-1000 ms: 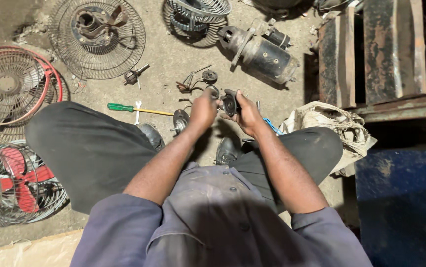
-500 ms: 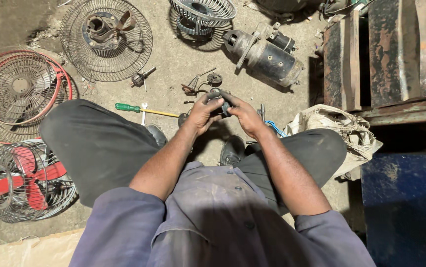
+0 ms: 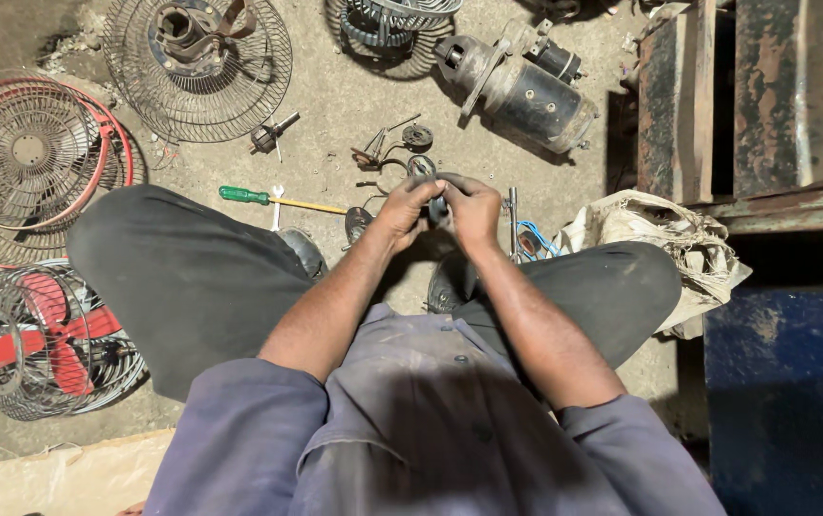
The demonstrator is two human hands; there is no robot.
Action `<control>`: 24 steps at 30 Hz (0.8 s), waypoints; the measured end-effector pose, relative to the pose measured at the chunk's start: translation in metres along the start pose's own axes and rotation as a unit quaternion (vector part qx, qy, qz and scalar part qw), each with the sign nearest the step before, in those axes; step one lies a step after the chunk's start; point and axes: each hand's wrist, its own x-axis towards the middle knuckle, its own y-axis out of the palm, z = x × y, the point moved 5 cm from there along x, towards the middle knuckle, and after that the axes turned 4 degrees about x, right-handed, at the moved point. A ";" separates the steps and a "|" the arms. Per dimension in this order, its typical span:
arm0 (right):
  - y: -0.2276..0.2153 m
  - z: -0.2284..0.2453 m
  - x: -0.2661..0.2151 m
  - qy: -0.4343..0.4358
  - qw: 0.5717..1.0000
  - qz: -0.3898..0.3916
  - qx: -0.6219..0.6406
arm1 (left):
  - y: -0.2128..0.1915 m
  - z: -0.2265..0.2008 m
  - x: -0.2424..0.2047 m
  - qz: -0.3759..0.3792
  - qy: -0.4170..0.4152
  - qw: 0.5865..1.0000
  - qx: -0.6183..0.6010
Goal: The person sits on the floor and disassembles an electric motor, removing the outer casing and internal components. They then retrieve a new part from a bag and proceed to reassemble the motor, inserting the new component and securing the casing.
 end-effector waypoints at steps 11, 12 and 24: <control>0.007 -0.048 0.004 -0.015 0.996 -0.062 0.063 | -0.036 0.018 0.019 -0.062 -0.042 0.996 0.038; -0.005 -0.059 0.008 0.042 0.986 -0.120 0.112 | -0.045 0.020 0.021 -0.101 -0.064 0.993 0.019; -0.031 -0.131 0.009 0.346 0.908 -0.155 0.180 | -0.091 0.016 0.035 -0.201 -0.014 0.979 0.013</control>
